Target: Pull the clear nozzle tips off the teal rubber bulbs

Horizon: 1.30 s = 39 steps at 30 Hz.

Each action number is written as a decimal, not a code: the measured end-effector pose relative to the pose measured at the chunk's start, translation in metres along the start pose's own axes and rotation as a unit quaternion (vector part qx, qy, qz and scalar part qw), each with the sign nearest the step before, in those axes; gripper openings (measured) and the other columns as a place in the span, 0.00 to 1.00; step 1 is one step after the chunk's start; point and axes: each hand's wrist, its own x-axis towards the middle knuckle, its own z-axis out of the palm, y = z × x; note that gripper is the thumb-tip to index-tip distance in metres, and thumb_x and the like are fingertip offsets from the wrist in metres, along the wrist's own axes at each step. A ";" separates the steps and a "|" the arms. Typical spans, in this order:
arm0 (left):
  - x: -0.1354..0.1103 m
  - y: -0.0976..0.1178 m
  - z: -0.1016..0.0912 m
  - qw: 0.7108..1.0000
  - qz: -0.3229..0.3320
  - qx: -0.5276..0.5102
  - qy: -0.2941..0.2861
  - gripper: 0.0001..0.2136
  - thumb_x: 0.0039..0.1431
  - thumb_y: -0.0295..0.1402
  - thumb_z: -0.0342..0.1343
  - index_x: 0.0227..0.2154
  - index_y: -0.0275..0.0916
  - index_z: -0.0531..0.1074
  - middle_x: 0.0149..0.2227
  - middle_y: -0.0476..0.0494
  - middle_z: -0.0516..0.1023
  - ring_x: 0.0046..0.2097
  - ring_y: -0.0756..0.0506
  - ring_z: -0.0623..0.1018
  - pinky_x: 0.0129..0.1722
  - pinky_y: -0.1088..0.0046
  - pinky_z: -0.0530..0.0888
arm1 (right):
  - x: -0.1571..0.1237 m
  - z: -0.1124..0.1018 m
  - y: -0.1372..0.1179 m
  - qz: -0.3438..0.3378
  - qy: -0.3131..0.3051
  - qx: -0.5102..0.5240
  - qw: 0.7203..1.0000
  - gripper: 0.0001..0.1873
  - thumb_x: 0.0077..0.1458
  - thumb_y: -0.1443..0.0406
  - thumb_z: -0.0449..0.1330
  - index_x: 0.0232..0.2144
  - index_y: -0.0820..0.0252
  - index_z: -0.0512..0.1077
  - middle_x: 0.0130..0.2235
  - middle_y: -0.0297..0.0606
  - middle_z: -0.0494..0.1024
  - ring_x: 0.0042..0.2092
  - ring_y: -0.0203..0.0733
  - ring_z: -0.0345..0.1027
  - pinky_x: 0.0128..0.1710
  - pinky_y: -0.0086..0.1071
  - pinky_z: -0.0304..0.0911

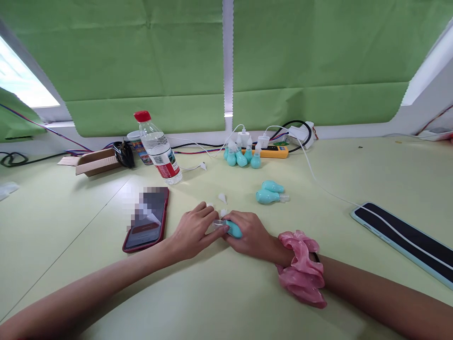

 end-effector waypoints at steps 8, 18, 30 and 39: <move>0.003 -0.007 -0.004 0.950 0.064 -0.274 -0.131 0.15 0.60 0.38 0.41 0.21 0.35 0.60 0.17 0.55 0.53 0.21 0.55 0.54 0.22 0.78 0.53 | -0.002 0.001 0.000 -0.062 -0.011 -0.006 0.998 0.02 0.48 0.68 0.53 0.25 0.61 0.63 0.21 0.32 0.68 0.22 0.32 0.60 0.21 0.25 0.53; 0.004 -0.012 -0.005 0.836 0.005 -0.501 -0.224 0.19 0.57 0.44 0.41 0.19 0.35 0.56 0.18 0.55 0.52 0.21 0.55 0.52 0.20 0.77 0.52 | 0.003 -0.007 -0.008 -0.062 -0.022 0.075 0.995 0.05 0.50 0.66 0.55 0.25 0.60 0.64 0.22 0.32 0.69 0.23 0.31 0.61 0.22 0.24 0.54; 0.014 -0.022 -0.010 0.915 -0.098 -0.389 -0.038 0.17 0.57 0.46 0.38 0.23 0.37 0.59 0.19 0.52 0.61 0.21 0.53 0.61 0.22 0.77 0.59 | 0.002 -0.014 0.004 0.063 0.028 0.096 0.993 0.07 0.51 0.62 0.54 0.33 0.58 0.62 0.29 0.35 0.70 0.29 0.35 0.64 0.30 0.29 0.59; 0.009 -0.032 0.020 0.999 -0.014 0.052 0.005 0.11 0.57 0.29 0.45 0.43 0.37 0.61 0.42 0.40 0.63 0.44 0.44 0.65 0.39 0.67 0.69 | 0.009 -0.011 0.033 0.156 0.097 0.057 0.981 0.13 0.53 0.63 0.53 0.42 0.57 0.61 0.43 0.39 0.71 0.44 0.39 0.64 0.43 0.34 0.60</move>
